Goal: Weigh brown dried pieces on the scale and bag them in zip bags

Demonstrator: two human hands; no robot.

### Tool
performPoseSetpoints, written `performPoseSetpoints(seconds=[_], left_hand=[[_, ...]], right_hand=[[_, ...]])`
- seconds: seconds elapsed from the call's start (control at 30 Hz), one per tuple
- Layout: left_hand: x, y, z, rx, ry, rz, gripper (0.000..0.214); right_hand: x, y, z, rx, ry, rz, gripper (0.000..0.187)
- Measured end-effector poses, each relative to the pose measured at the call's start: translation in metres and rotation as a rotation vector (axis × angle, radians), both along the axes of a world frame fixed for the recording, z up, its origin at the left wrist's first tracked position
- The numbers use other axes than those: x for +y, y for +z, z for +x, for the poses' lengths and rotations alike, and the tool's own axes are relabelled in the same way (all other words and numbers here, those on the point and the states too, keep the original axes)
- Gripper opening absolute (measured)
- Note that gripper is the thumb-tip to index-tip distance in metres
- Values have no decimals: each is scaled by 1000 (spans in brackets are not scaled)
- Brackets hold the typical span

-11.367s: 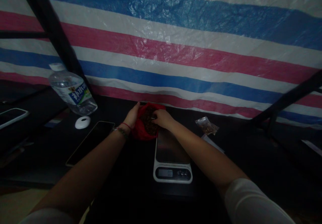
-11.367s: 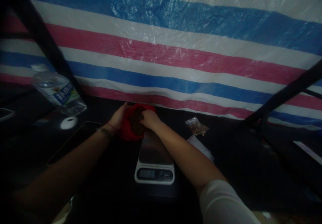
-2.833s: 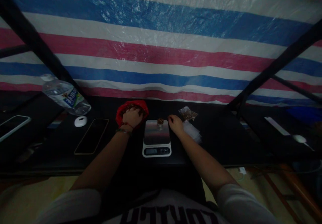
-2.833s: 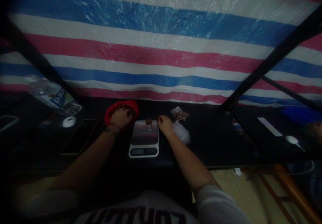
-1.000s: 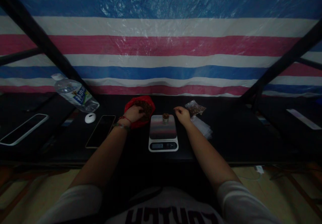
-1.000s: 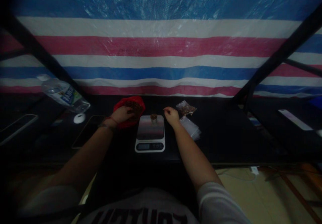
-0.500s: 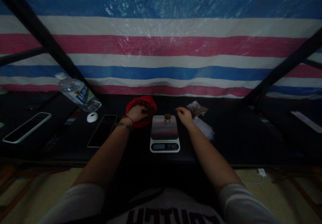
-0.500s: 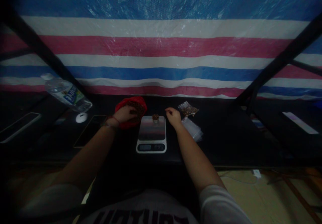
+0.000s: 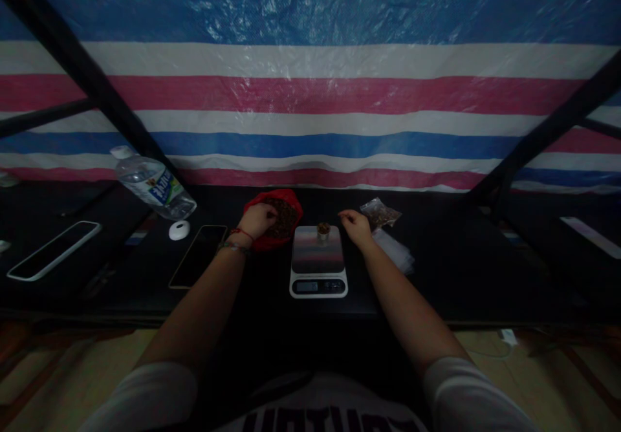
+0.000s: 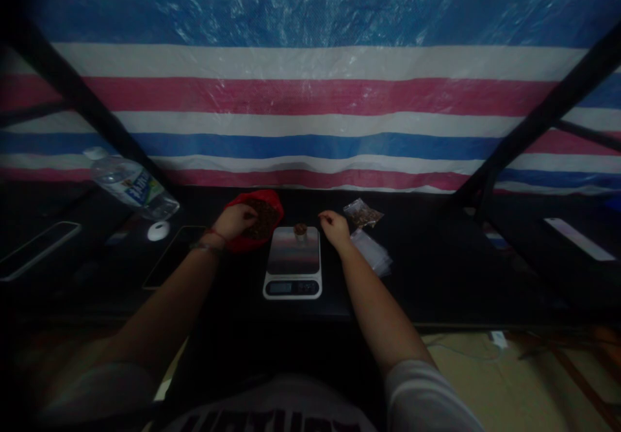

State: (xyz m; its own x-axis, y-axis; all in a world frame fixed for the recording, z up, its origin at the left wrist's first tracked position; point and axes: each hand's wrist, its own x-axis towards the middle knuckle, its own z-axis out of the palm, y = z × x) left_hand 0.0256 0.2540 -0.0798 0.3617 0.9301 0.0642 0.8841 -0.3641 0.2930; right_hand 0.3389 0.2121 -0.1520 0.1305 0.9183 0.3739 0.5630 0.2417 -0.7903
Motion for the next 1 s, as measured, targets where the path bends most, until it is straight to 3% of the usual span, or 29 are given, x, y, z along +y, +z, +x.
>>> performPoseSetpoints(seconds=[0.1,0.17,0.33,0.43,0.63,1.0], left_hand=[[-6,5,2,-73,8,40,20],[-16,13,9,-127,-59,62,19],[-54,31,41,-189,-534,-27,14],[-73,28,58,-135,-666,-81,12],[-81,15,69,-53,-682,-68,13],[-85,19,65,-89,-666,19,20]], right_hand=[[0,0,0,1,-2,-5,24],[0,0,0,2,-1,-10,24],[1,0,1,11,5,-16,24],[2,-1,1,16,1,-18,24],[2,-2,1,21,19,-11,24],[2,-3,1,10,21,-31,26]])
